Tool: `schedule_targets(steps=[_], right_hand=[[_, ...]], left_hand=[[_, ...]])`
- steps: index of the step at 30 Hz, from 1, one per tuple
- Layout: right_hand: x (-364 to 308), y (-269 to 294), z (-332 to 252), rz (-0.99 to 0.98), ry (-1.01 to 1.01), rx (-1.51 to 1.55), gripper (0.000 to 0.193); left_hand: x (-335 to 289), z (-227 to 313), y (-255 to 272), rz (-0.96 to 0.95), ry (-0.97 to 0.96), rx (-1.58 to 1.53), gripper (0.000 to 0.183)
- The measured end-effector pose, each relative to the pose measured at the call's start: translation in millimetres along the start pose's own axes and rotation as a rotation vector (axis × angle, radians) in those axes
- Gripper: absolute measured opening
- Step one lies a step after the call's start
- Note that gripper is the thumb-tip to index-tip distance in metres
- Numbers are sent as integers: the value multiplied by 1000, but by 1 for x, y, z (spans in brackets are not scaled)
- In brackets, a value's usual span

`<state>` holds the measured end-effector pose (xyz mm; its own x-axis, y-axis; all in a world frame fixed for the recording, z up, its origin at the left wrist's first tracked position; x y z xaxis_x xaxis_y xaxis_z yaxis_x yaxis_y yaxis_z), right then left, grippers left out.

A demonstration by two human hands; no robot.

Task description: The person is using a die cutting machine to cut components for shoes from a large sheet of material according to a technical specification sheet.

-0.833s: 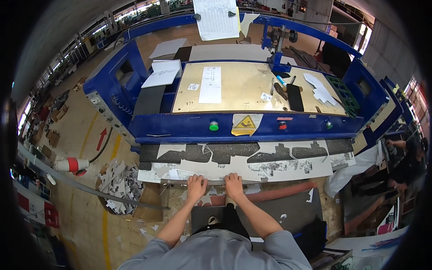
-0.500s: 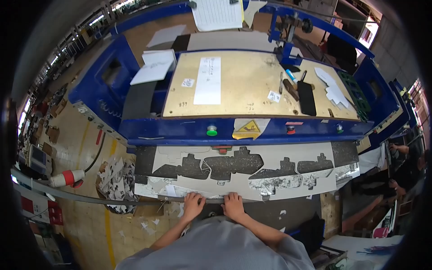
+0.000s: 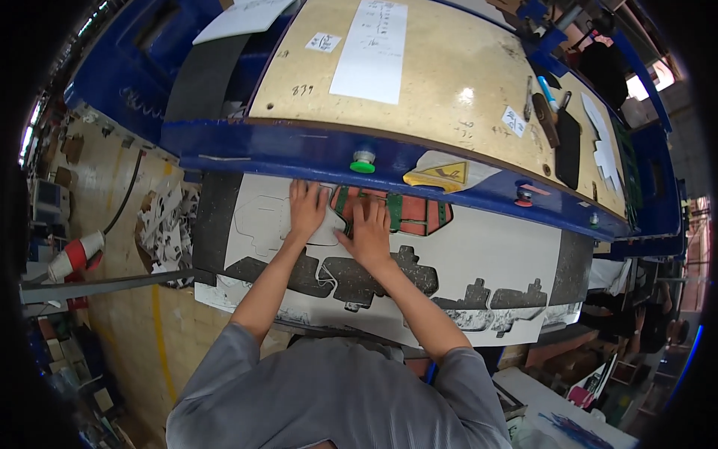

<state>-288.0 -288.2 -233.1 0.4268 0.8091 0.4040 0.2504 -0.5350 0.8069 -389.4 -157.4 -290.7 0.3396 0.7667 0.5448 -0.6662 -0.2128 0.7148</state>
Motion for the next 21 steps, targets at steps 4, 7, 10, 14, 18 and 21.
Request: schedule_targets(steps=[4,7,10,14,18,21], right_hand=[[-2,-15,18,98,98,-144,91],[1,-40,37,-154,46,-145,95],[4,-35,39,-230,67,-97,92],[10,-5,26,-155,102,18,86],[15,18,19,-108,121,52,84],[4,32,29,-57,118,40,86]], left_hand=[[-26,-1,-33,-183,4,216,48],[-31,5,-33,-124,13,196,52],[-42,8,-35,-125,49,270,53],[-47,-5,-33,-125,55,289,54],[-44,-5,-31,-47,61,253,53],[-52,-2,-35,-60,40,206,53]])
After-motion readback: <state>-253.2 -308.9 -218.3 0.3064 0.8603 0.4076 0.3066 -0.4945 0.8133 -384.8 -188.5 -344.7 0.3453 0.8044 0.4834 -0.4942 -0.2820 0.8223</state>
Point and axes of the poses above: each hand's wrist, its own x-axis towards the middle knuckle, its own y-axis out of the back of the hand, z = x × y, the point moved 10 cm from there along x, towards the middle knuckle, and after that the axes turned 13 degrees about z, right-handed, at the moved point
